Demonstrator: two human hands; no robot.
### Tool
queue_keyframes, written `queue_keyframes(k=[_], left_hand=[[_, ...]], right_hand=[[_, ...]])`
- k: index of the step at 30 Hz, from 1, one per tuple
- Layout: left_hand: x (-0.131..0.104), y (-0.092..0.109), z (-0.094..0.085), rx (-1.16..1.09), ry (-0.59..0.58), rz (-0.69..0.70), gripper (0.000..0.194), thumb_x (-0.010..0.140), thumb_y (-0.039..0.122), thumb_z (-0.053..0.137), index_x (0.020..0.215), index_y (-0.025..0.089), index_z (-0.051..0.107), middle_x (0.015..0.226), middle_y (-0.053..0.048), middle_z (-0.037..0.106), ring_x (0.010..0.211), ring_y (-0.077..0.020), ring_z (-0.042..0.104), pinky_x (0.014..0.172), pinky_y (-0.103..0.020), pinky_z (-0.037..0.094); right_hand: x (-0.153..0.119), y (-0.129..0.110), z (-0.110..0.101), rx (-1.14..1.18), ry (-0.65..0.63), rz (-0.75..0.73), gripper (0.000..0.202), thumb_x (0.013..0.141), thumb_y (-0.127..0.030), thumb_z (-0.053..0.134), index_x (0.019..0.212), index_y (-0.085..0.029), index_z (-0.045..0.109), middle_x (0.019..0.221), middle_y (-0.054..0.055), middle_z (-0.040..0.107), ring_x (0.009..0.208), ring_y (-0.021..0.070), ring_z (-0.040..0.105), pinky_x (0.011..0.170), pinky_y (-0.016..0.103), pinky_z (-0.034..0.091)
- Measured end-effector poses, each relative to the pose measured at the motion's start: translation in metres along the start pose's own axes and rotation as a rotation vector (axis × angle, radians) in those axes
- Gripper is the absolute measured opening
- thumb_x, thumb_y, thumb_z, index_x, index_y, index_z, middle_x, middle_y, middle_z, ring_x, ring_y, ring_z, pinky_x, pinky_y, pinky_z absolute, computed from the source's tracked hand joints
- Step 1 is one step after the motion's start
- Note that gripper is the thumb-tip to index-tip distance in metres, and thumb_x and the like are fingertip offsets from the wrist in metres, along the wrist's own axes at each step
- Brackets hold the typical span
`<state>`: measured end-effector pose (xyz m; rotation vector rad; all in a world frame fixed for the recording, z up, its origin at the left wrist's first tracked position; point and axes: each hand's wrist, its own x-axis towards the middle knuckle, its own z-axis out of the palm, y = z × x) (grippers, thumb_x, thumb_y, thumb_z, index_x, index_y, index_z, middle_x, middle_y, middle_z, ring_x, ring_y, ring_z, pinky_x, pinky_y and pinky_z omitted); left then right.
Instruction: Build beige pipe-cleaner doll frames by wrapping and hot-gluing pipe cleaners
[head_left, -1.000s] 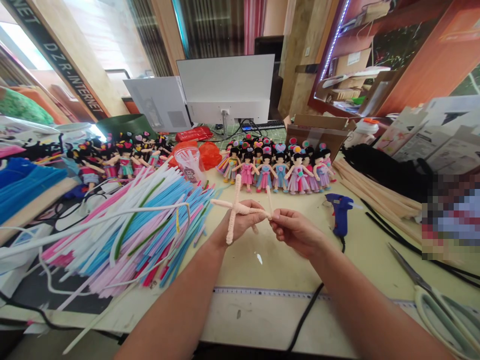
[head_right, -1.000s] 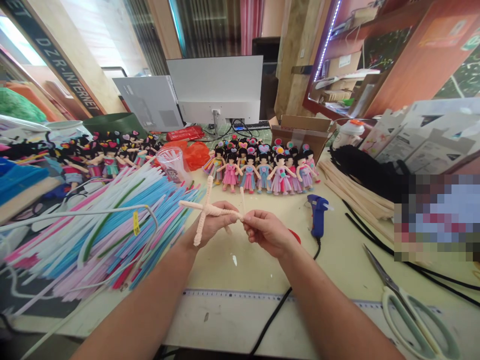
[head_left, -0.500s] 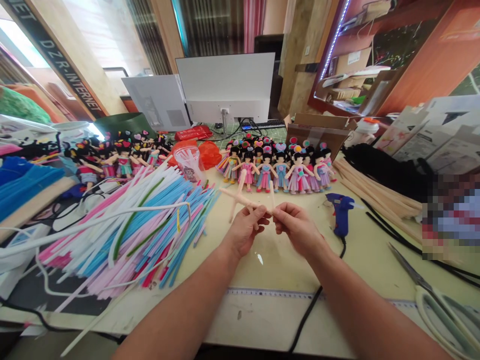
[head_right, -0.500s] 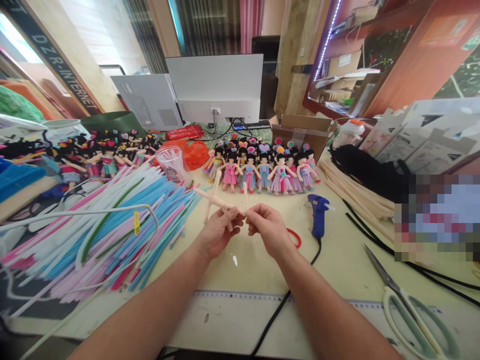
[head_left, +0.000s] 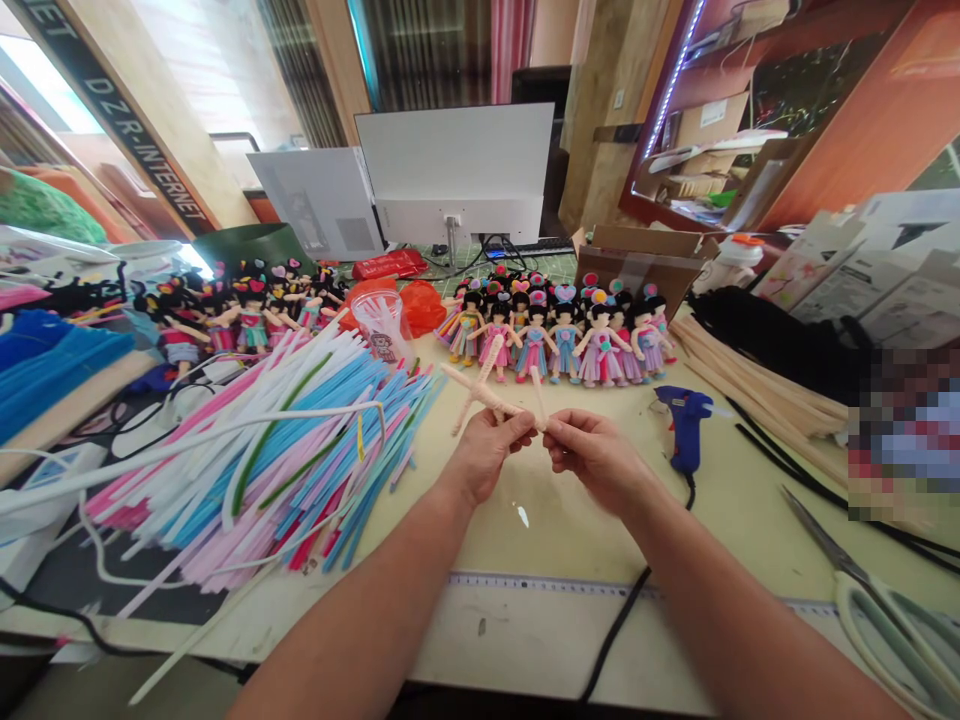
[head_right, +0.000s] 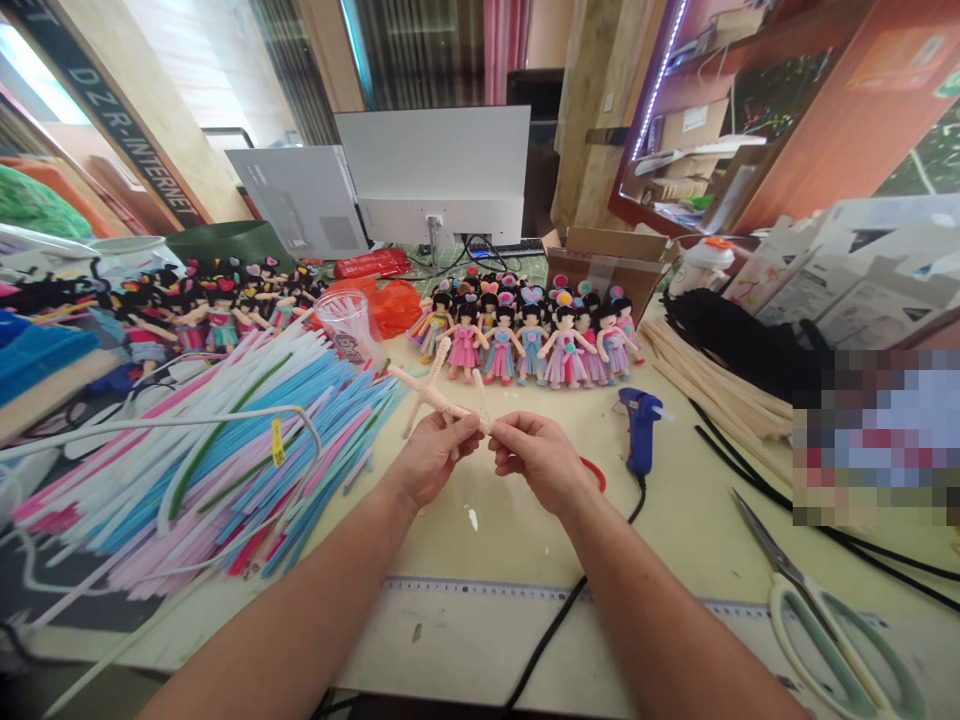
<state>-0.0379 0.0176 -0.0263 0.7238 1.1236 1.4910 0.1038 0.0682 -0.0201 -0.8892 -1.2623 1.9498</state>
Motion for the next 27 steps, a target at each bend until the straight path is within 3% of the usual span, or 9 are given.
queue_keyframes(k=[10,16,19,22,24,27], left_hand=[[-0.001,-0.001,0.002,0.006,-0.054,0.044,0.039,0.055,0.046,0.086,0.065,0.016,0.064,0.065,0.001,0.058,0.063,-0.0104,0.049,0.067,-0.028,0.04],[0.004,-0.004,-0.002,0.027,0.002,0.015,0.039,0.058,0.046,0.085,0.069,0.015,0.065,0.068,-0.001,0.065,0.063,-0.0109,0.054,0.067,-0.027,0.041],[0.007,-0.003,-0.005,0.03,0.012,-0.025,0.042,0.057,0.049,0.085,0.073,0.015,0.067,0.075,-0.005,0.07,0.065,-0.0121,0.06,0.069,-0.027,0.043],[0.01,-0.001,-0.009,0.014,-0.004,-0.06,0.045,0.054,0.051,0.086,0.073,0.015,0.067,0.078,-0.006,0.073,0.067,-0.0135,0.064,0.069,-0.027,0.045],[0.011,0.002,-0.012,-0.004,-0.006,-0.069,0.044,0.054,0.05,0.087,0.073,0.015,0.068,0.079,-0.006,0.074,0.067,-0.0132,0.065,0.069,-0.026,0.046],[0.012,0.005,-0.016,-0.019,-0.007,-0.069,0.04,0.058,0.047,0.086,0.074,0.016,0.068,0.081,-0.006,0.074,0.07,-0.0131,0.066,0.07,-0.026,0.047]], right_hand=[[0.001,0.001,-0.003,0.05,-0.04,0.03,0.033,0.054,-0.038,0.088,0.062,-0.017,0.064,0.057,-0.002,0.059,0.047,0.0062,0.048,0.046,0.021,0.04],[0.004,0.0,-0.007,-0.093,-0.004,-0.036,0.034,0.063,-0.048,0.079,0.068,-0.018,0.064,0.065,0.0,0.063,0.052,0.0089,0.053,0.051,0.024,0.043],[0.01,-0.004,-0.019,-0.303,0.112,-0.164,0.03,0.07,-0.049,0.071,0.075,-0.019,0.065,0.067,0.0,0.063,0.053,0.0107,0.053,0.053,0.027,0.044],[0.012,-0.012,-0.037,-0.643,0.236,-0.287,0.018,0.074,-0.037,0.065,0.078,-0.02,0.065,0.07,0.0,0.064,0.06,0.0136,0.055,0.058,0.028,0.043],[0.008,-0.019,-0.05,-0.939,0.266,-0.268,0.013,0.075,-0.028,0.062,0.085,-0.021,0.066,0.075,0.002,0.068,0.068,0.0162,0.059,0.063,0.03,0.044],[-0.002,-0.024,-0.064,-1.333,0.178,-0.112,0.027,0.073,-0.022,0.064,0.1,-0.02,0.067,0.088,0.005,0.072,0.077,0.0198,0.064,0.066,0.03,0.043]])
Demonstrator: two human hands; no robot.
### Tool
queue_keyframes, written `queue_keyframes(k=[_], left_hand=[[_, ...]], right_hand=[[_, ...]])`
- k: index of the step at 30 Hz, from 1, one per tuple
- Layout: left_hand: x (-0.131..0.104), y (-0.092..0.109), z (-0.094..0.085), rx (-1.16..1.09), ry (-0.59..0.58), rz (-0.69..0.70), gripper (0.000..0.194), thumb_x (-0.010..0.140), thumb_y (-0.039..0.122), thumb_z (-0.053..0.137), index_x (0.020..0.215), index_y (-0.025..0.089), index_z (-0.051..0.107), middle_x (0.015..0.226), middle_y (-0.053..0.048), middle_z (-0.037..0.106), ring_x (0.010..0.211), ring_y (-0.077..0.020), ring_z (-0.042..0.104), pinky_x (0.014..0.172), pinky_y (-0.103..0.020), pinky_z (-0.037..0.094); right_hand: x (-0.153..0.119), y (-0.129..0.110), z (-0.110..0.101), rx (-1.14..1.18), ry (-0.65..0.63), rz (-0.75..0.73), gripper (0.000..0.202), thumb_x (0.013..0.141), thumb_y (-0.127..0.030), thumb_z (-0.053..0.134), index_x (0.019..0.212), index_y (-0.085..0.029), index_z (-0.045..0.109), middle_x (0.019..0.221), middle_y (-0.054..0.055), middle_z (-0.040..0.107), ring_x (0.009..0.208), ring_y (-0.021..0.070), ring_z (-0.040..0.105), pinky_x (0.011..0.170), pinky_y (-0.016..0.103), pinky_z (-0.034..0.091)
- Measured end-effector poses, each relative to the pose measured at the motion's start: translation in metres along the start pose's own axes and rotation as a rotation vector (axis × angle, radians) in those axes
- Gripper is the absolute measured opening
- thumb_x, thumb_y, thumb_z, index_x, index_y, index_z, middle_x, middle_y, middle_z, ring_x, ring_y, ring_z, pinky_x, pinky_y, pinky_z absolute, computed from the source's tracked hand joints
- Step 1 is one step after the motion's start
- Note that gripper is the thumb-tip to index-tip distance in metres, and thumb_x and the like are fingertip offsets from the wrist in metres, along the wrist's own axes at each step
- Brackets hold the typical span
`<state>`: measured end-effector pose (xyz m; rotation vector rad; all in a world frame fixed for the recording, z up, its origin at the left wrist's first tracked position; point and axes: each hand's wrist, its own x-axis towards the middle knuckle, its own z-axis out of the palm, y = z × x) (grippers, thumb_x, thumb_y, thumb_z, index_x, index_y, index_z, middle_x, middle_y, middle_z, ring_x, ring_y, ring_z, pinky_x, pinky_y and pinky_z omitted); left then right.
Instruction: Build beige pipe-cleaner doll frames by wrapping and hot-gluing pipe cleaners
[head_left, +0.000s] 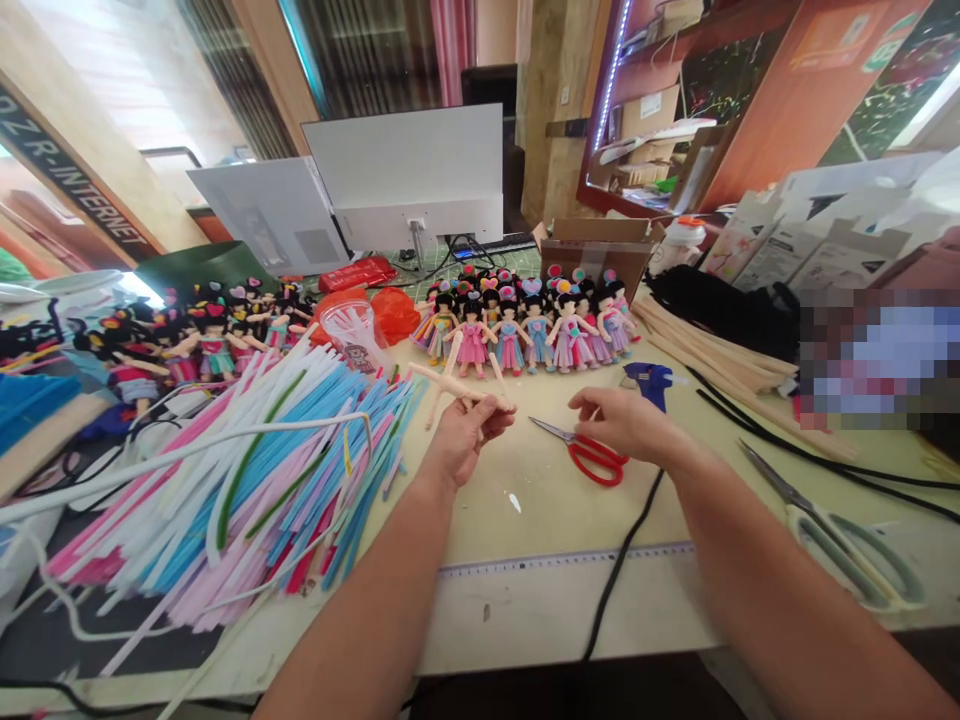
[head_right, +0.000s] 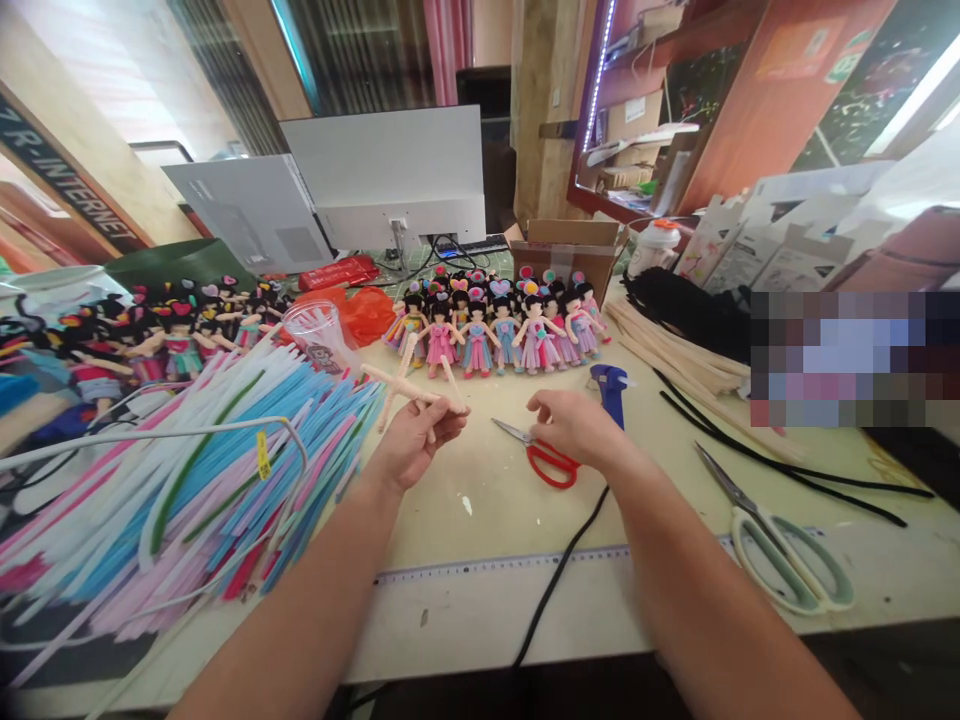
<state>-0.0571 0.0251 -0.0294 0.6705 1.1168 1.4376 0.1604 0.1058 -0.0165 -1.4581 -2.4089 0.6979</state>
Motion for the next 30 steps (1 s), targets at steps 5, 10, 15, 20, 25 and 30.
queue_keyframes(k=[5,10,15,20,25,30], left_hand=[[0.001,0.002,-0.004,0.004,-0.014,-0.007,0.033,0.066,0.042,0.083,0.078,0.016,0.068,0.087,-0.007,0.075,0.076,-0.0144,0.068,0.072,-0.026,0.048],[0.001,0.003,-0.006,-0.007,0.005,0.0,0.03,0.066,0.039,0.083,0.076,0.016,0.067,0.083,-0.006,0.075,0.074,-0.0128,0.068,0.07,-0.025,0.047],[0.003,0.006,-0.009,-0.013,0.052,0.024,0.029,0.065,0.039,0.083,0.076,0.017,0.066,0.083,-0.005,0.075,0.073,-0.013,0.068,0.069,-0.025,0.047],[0.005,0.009,-0.011,0.006,0.095,0.025,0.026,0.065,0.035,0.082,0.076,0.017,0.067,0.082,-0.004,0.075,0.07,-0.0121,0.068,0.066,-0.023,0.047],[0.004,0.014,-0.009,0.004,0.145,0.019,0.016,0.067,0.026,0.079,0.073,0.017,0.067,0.076,-0.003,0.075,0.067,-0.0117,0.067,0.065,-0.023,0.048],[0.003,0.02,-0.005,0.003,0.15,0.011,0.012,0.068,0.023,0.077,0.072,0.017,0.068,0.074,-0.002,0.074,0.067,-0.0108,0.066,0.064,-0.021,0.049]], right_hand=[[-0.018,0.005,0.008,-0.333,-0.122,-0.043,0.036,0.075,-0.022,0.063,0.111,-0.02,0.067,0.11,0.013,0.07,0.094,0.0275,0.065,0.068,0.031,0.042],[-0.022,0.0,0.014,-0.37,-0.096,-0.025,0.028,0.079,-0.022,0.058,0.105,-0.017,0.068,0.104,0.015,0.069,0.088,0.0286,0.065,0.07,0.034,0.044],[-0.011,-0.004,0.009,0.263,-0.065,-0.042,0.043,0.074,-0.015,0.054,0.116,-0.019,0.064,0.09,0.006,0.068,0.071,0.0176,0.062,0.062,0.028,0.046],[-0.006,-0.011,0.016,0.241,-0.009,-0.102,0.041,0.071,-0.014,0.059,0.11,-0.021,0.067,0.088,0.005,0.067,0.07,0.0165,0.059,0.063,0.027,0.045],[-0.022,-0.017,0.026,-0.024,0.078,-0.17,0.022,0.085,-0.022,0.059,0.104,-0.019,0.069,0.103,0.011,0.068,0.089,0.0223,0.064,0.08,0.031,0.046],[-0.065,0.013,0.006,-0.051,0.182,-0.121,0.021,0.091,-0.025,0.051,0.103,-0.021,0.068,0.105,0.008,0.07,0.099,0.0209,0.064,0.087,0.031,0.046]])
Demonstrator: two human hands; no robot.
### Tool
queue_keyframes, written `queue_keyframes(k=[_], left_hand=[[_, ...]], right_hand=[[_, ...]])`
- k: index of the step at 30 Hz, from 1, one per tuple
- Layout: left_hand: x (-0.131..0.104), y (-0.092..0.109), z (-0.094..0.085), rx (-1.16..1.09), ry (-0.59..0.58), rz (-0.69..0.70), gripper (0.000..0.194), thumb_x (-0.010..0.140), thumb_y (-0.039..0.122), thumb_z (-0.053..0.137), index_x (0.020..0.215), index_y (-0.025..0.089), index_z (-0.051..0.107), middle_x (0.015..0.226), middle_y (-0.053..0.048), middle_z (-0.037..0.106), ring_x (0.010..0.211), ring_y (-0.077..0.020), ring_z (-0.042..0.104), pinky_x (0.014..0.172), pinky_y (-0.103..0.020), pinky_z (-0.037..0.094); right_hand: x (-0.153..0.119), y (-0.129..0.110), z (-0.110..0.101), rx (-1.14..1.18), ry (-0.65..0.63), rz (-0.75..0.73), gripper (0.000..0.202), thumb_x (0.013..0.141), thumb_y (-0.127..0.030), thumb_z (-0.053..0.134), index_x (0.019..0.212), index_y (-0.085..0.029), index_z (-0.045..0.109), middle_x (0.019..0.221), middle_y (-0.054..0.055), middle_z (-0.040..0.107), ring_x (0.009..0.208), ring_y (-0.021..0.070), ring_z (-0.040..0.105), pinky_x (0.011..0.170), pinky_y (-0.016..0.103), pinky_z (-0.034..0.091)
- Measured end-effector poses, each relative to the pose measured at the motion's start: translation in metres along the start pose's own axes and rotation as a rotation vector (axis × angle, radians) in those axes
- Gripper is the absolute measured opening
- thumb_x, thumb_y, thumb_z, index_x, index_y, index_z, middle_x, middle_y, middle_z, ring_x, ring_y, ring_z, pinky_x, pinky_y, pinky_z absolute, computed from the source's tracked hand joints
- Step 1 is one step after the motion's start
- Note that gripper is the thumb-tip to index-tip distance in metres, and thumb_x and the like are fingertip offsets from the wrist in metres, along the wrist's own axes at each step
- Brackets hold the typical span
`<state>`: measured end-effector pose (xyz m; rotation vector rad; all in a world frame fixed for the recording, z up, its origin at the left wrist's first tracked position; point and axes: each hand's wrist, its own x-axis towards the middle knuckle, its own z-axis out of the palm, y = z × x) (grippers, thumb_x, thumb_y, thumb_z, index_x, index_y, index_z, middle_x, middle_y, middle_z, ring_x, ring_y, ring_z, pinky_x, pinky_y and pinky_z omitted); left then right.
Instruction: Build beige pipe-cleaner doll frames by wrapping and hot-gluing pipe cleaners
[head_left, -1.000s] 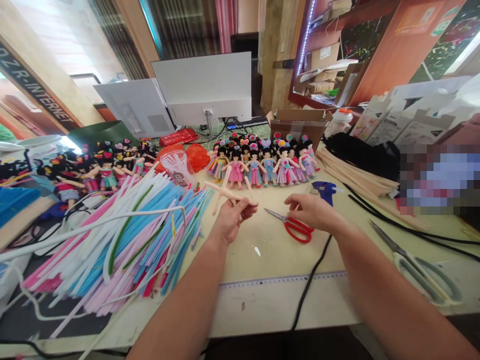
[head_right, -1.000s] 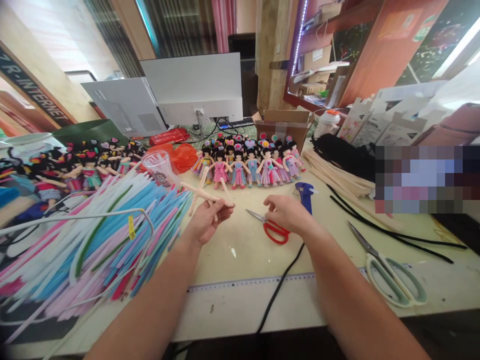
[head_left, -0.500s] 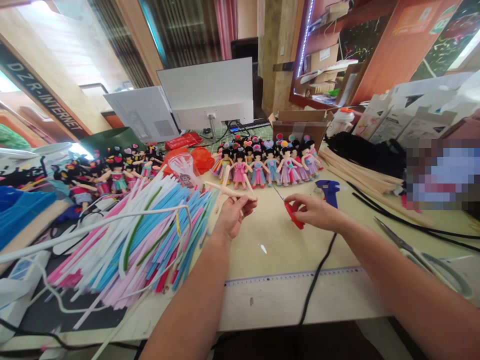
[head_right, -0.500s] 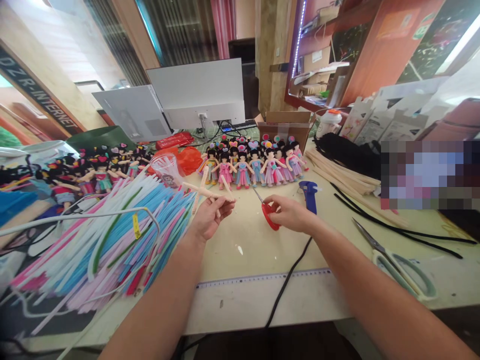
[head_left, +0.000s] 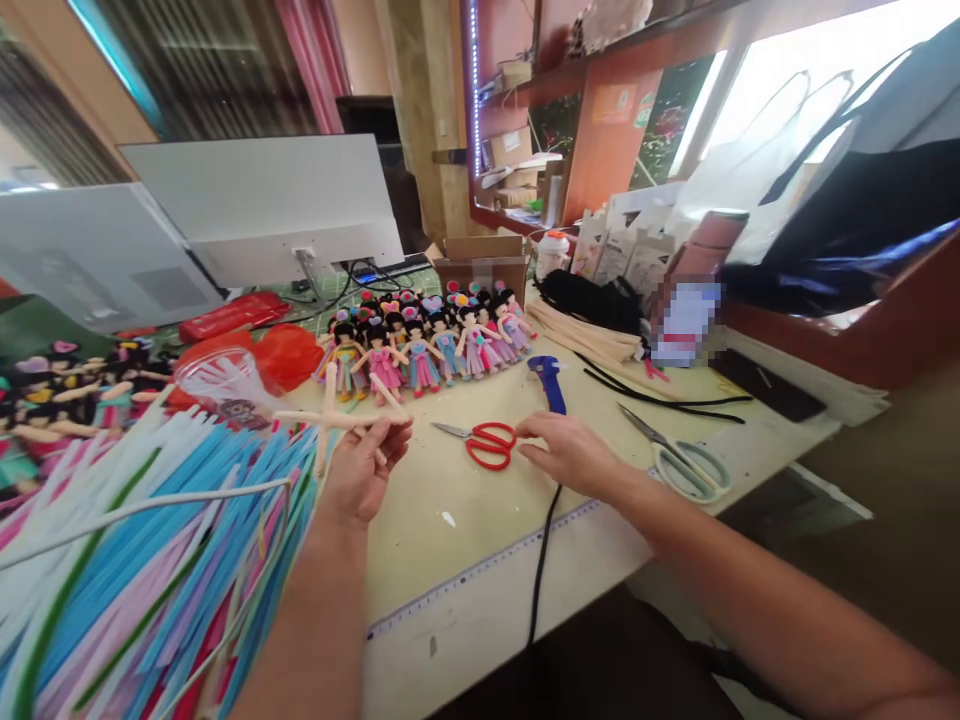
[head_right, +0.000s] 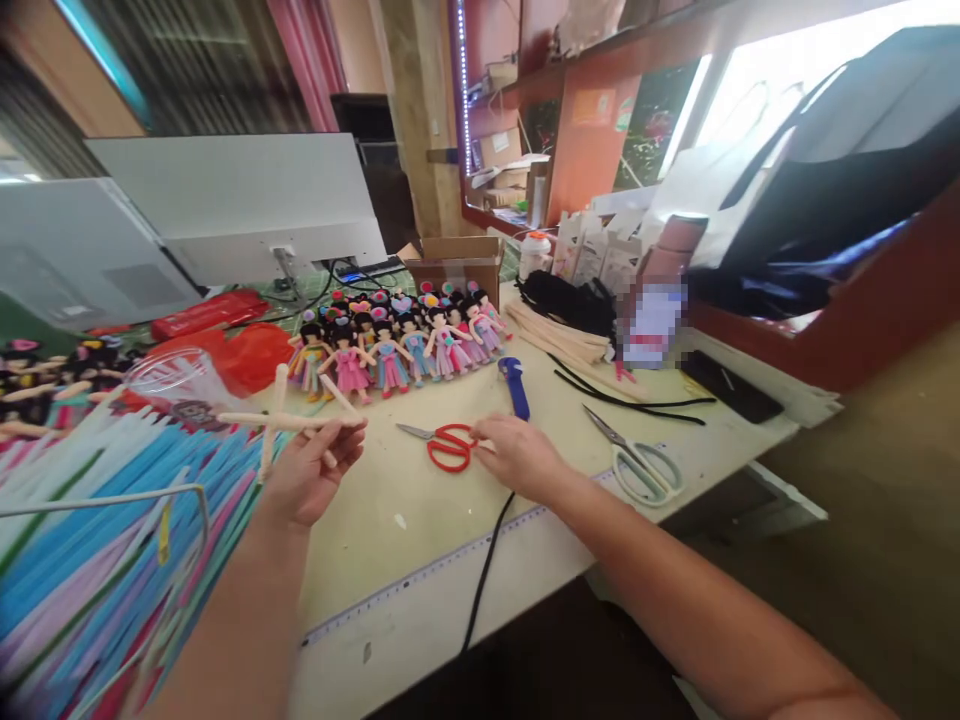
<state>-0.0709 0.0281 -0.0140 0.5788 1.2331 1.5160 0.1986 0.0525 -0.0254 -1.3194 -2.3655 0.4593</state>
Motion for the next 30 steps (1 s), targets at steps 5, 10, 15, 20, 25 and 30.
queue_keyframes(k=[5,10,15,20,25,30], left_hand=[[-0.004,0.004,0.004,-0.008,0.005,0.0,0.007,0.07,0.022,0.074,0.07,0.017,0.068,0.073,-0.002,0.073,0.067,-0.0111,0.066,0.064,-0.022,0.05],[-0.009,0.006,0.01,-0.025,0.022,-0.02,0.005,0.074,0.018,0.069,0.069,0.017,0.069,0.071,-0.002,0.073,0.064,-0.0107,0.065,0.062,-0.021,0.05],[-0.013,0.007,0.014,-0.018,0.037,-0.054,0.011,0.077,0.014,0.063,0.068,0.016,0.068,0.071,-0.003,0.073,0.062,-0.01,0.065,0.059,-0.019,0.05],[-0.015,0.009,0.014,-0.036,0.032,-0.083,0.015,0.081,0.012,0.06,0.069,0.015,0.069,0.072,-0.003,0.074,0.061,-0.0099,0.066,0.058,-0.019,0.052],[-0.017,0.008,0.014,-0.046,0.007,-0.067,0.013,0.08,0.013,0.061,0.069,0.015,0.067,0.07,-0.002,0.074,0.059,-0.0092,0.065,0.057,-0.019,0.051],[-0.016,0.0,0.01,-0.064,-0.029,-0.034,0.005,0.076,0.016,0.068,0.072,0.016,0.065,0.069,-0.001,0.073,0.058,-0.0092,0.065,0.058,-0.019,0.049]], right_hand=[[-0.066,0.066,-0.052,-0.285,0.023,0.359,0.023,0.084,-0.024,0.054,0.102,-0.02,0.067,0.102,0.01,0.071,0.094,0.0253,0.065,0.08,0.034,0.045],[-0.109,0.103,-0.066,-0.427,-0.076,0.574,0.041,0.081,-0.026,0.056,0.121,-0.019,0.06,0.121,0.014,0.062,0.108,0.0303,0.062,0.08,0.034,0.043],[-0.112,0.092,-0.061,-0.419,-0.116,0.651,0.032,0.083,-0.028,0.053,0.111,-0.017,0.062,0.118,0.014,0.057,0.096,0.0262,0.063,0.075,0.032,0.039],[-0.111,0.085,-0.065,-0.454,-0.132,0.662,0.022,0.082,-0.026,0.051,0.096,-0.015,0.064,0.112,0.015,0.059,0.087,0.0244,0.064,0.07,0.032,0.037],[-0.116,0.1,-0.077,-0.271,-0.116,0.691,0.032,0.074,-0.025,0.053,0.101,-0.016,0.068,0.098,0.012,0.071,0.088,0.0254,0.065,0.072,0.032,0.043],[-0.123,0.099,-0.078,0.461,-0.098,0.639,0.049,0.064,-0.042,0.066,0.108,-0.021,0.069,0.099,0.011,0.074,0.088,0.0292,0.068,0.075,0.037,0.054]])
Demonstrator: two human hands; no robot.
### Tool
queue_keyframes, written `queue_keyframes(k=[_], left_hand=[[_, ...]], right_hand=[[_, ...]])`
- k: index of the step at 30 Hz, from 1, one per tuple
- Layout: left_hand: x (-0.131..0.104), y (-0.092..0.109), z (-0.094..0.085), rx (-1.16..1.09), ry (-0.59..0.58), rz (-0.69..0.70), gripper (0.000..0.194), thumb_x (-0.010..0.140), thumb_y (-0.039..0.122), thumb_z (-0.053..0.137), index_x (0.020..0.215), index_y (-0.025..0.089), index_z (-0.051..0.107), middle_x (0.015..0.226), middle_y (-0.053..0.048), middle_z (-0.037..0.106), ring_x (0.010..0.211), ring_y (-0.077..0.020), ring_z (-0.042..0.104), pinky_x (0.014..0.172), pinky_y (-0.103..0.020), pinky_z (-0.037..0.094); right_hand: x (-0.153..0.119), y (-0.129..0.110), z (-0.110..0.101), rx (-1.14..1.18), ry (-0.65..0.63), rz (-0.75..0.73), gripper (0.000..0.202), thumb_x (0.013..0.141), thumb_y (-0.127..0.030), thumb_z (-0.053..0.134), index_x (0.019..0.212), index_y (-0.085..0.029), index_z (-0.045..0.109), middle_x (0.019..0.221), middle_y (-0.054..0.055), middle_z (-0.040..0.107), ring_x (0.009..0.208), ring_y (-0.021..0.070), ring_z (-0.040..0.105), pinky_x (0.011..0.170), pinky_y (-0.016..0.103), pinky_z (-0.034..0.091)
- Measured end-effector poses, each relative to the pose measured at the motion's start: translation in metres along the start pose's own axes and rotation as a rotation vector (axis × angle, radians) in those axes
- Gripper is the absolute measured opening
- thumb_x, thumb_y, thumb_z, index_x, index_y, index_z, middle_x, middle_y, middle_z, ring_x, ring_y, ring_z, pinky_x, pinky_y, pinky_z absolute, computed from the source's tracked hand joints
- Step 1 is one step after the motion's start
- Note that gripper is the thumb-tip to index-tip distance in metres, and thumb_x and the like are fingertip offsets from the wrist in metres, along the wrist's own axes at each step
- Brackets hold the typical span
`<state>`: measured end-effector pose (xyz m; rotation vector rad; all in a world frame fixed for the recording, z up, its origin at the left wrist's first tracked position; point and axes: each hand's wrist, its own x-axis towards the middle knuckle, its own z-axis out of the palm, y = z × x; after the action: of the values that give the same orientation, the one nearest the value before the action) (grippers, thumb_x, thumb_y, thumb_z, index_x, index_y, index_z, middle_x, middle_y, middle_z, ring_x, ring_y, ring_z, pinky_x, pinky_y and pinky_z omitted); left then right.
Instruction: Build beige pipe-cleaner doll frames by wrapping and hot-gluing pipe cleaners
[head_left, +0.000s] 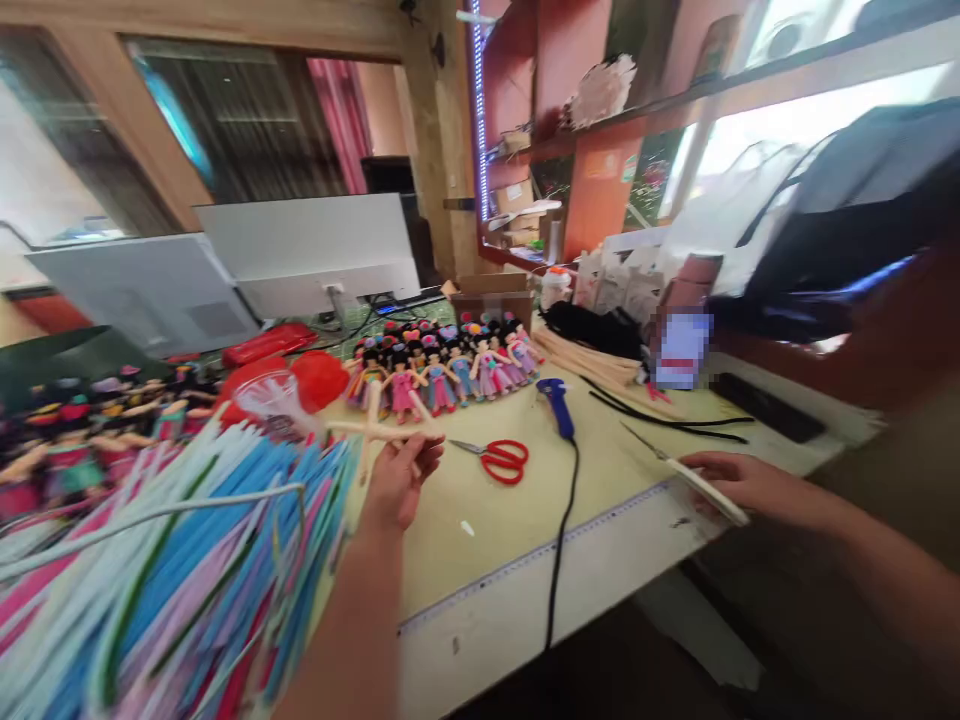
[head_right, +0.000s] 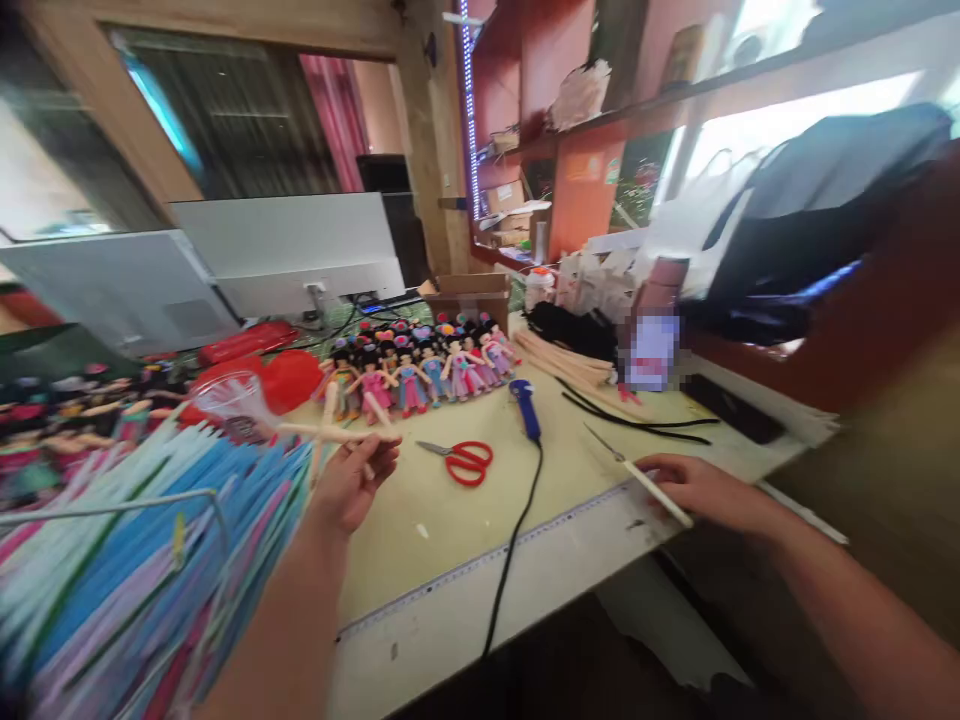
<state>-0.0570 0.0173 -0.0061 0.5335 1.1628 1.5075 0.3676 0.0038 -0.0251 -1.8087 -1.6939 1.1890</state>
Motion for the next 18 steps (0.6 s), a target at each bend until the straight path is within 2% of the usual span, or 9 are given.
queue_keyframes(k=[1,3,6,8,10,12,14,16,18], left_hand=[[0.002,-0.002,-0.001,0.003,-0.02,0.003,0.006,0.074,0.018,0.07,0.072,0.016,0.065,0.07,-0.002,0.074,0.059,-0.0095,0.065,0.06,-0.02,0.049],[0.005,-0.007,-0.004,0.021,-0.049,0.022,0.013,0.071,0.024,0.075,0.075,0.016,0.066,0.073,-0.002,0.075,0.062,-0.0102,0.066,0.062,-0.021,0.048],[0.01,-0.012,-0.007,0.052,-0.063,0.035,0.022,0.067,0.03,0.08,0.076,0.016,0.066,0.078,-0.004,0.076,0.065,-0.0112,0.067,0.066,-0.023,0.048],[0.012,-0.014,-0.008,0.065,-0.069,0.048,0.026,0.064,0.032,0.083,0.076,0.016,0.066,0.078,-0.004,0.075,0.066,-0.0113,0.067,0.068,-0.024,0.048],[0.012,-0.014,-0.009,0.071,-0.073,0.072,0.029,0.062,0.034,0.084,0.076,0.016,0.067,0.078,-0.004,0.075,0.066,-0.0115,0.067,0.069,-0.025,0.048],[0.012,-0.014,-0.009,0.082,-0.082,0.101,0.032,0.06,0.036,0.085,0.076,0.016,0.067,0.078,-0.004,0.075,0.067,-0.012,0.067,0.07,-0.026,0.048],[0.012,-0.013,-0.009,0.1,-0.088,0.132,0.034,0.058,0.038,0.086,0.075,0.016,0.068,0.077,-0.005,0.075,0.068,-0.0126,0.067,0.071,-0.026,0.048],[0.011,-0.013,-0.008,0.115,-0.08,0.164,0.036,0.055,0.039,0.087,0.074,0.016,0.068,0.075,-0.004,0.074,0.068,-0.0133,0.068,0.07,-0.027,0.048],[0.01,-0.013,-0.007,0.133,-0.066,0.197,0.037,0.054,0.04,0.087,0.073,0.016,0.068,0.073,-0.004,0.073,0.067,-0.0137,0.067,0.07,-0.027,0.048]], right_hand=[[-0.001,-0.005,0.006,0.138,-0.026,0.002,0.054,0.063,-0.044,0.069,0.113,-0.023,0.068,0.105,0.012,0.073,0.091,0.0295,0.069,0.076,0.037,0.055],[-0.004,-0.022,0.023,0.272,-0.089,0.013,0.062,0.064,-0.045,0.073,0.123,-0.027,0.065,0.112,0.014,0.071,0.089,0.0274,0.069,0.075,0.035,0.055],[-0.004,-0.06,0.06,0.278,-0.2,-0.051,0.076,0.063,-0.051,0.074,0.132,-0.023,0.06,0.108,0.014,0.069,0.084,0.0267,0.067,0.07,0.036,0.055],[-0.001,-0.086,0.086,0.238,-0.279,-0.161,0.083,0.062,-0.05,0.076,0.136,-0.02,0.057,0.105,0.012,0.068,0.089,0.0282,0.065,0.076,0.039,0.056],[0.005,-0.106,0.109,0.164,-0.33,-0.336,0.088,0.057,-0.046,0.08,0.138,-0.021,0.055,0.113,0.011,0.066,0.104,0.0321,0.062,0.089,0.043,0.052],[0.011,-0.119,0.128,0.087,-0.32,-0.484,0.089,0.057,-0.042,0.081,0.14,-0.023,0.054,0.129,0.011,0.06,0.119,0.0345,0.055,0.1,0.045,0.047],[0.015,-0.126,0.141,0.032,-0.272,-0.561,0.088,0.059,-0.039,0.08,0.141,-0.024,0.052,0.14,0.011,0.053,0.126,0.034,0.051,0.104,0.044,0.044],[0.019,-0.129,0.151,-0.002,-0.232,-0.588,0.085,0.06,-0.037,0.08,0.14,-0.025,0.052,0.142,0.011,0.051,0.126,0.0321,0.051,0.103,0.043,0.045],[0.022,-0.132,0.158,-0.034,-0.214,-0.576,0.081,0.061,-0.036,0.079,0.137,-0.025,0.053,0.138,0.011,0.054,0.117,0.0301,0.057,0.097,0.042,0.049]])
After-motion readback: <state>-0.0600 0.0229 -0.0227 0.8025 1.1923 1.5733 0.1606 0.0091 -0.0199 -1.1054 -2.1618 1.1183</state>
